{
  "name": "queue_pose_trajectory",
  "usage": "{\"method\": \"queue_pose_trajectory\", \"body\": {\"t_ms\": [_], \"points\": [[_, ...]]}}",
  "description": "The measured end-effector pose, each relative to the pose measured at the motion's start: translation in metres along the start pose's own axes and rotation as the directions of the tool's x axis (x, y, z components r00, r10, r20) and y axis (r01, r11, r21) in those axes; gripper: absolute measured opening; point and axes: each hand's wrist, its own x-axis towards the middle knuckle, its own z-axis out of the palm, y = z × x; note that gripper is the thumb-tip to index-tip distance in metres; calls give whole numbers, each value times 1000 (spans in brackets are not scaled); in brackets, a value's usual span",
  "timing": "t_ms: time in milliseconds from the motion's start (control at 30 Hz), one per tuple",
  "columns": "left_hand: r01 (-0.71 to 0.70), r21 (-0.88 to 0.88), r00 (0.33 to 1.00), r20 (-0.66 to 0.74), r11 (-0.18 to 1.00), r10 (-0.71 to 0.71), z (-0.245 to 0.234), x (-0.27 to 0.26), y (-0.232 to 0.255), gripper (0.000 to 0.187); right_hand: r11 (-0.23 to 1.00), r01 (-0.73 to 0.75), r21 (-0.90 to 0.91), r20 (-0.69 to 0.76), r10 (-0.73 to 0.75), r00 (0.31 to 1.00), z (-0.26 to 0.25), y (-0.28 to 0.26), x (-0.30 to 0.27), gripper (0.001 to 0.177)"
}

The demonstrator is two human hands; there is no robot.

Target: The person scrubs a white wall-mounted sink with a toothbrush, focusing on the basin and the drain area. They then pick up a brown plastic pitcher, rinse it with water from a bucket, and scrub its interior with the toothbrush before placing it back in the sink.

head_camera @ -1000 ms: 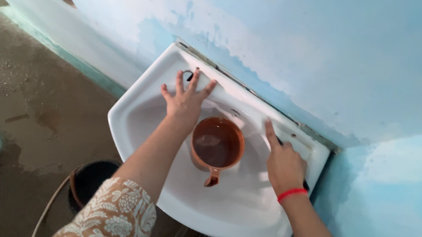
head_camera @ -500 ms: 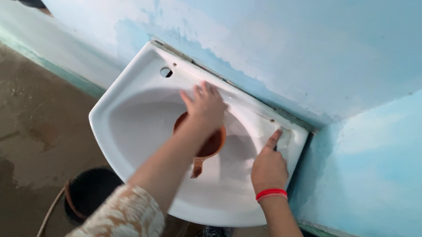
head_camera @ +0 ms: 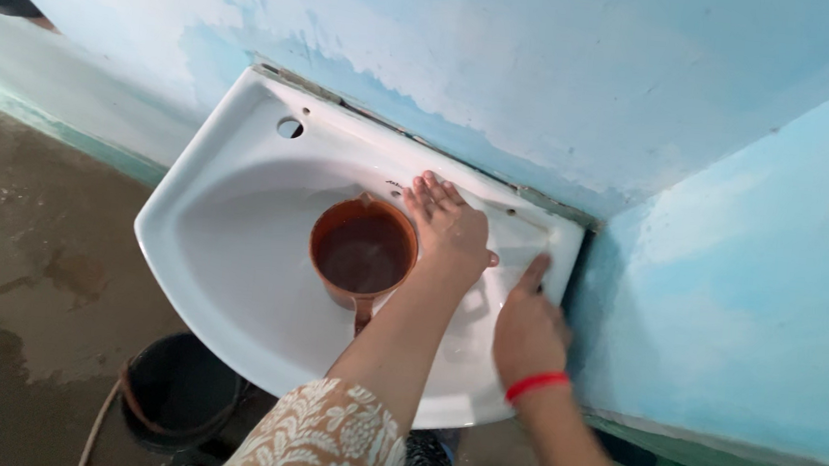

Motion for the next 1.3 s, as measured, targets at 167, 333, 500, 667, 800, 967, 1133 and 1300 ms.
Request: {"method": "queue_pose_trajectory", "body": {"t_ms": [167,333,500,667,800,967,1133,1300], "points": [[-18,-22,990,140,1000,21,-19,8,2,111,990,-18,-140,56,26,998,5,-5,-7,85],[-24,-26,992,127,999,27,-13,6,2,113,999,24,-28,-19,-24,1000,0,3,-5,86],[-5,7,988,153,1000,4,-14,11,2,114,983,-49,-175,63,60,996,1,-11,-19,82],[-5,-32,991,136,999,9,-12,8,-3,135,995,22,-94,3,-22,1000,-5,-4,-3,82],[-27,-33,993,113,999,31,-14,2,-3,130,984,-3,-179,58,13,998,-8,-10,-16,86],[-10,-26,996,94,1000,12,-8,6,-4,131,999,26,-33,-31,-27,999,-13,-5,2,81],[-3,25,993,114,1000,0,-8,10,2,134,995,-4,-96,112,15,994,-17,-9,-8,87],[11,6,991,131,1000,-12,-11,10,-1,129,999,-30,-35,138,34,990,-24,-14,6,83]]}}
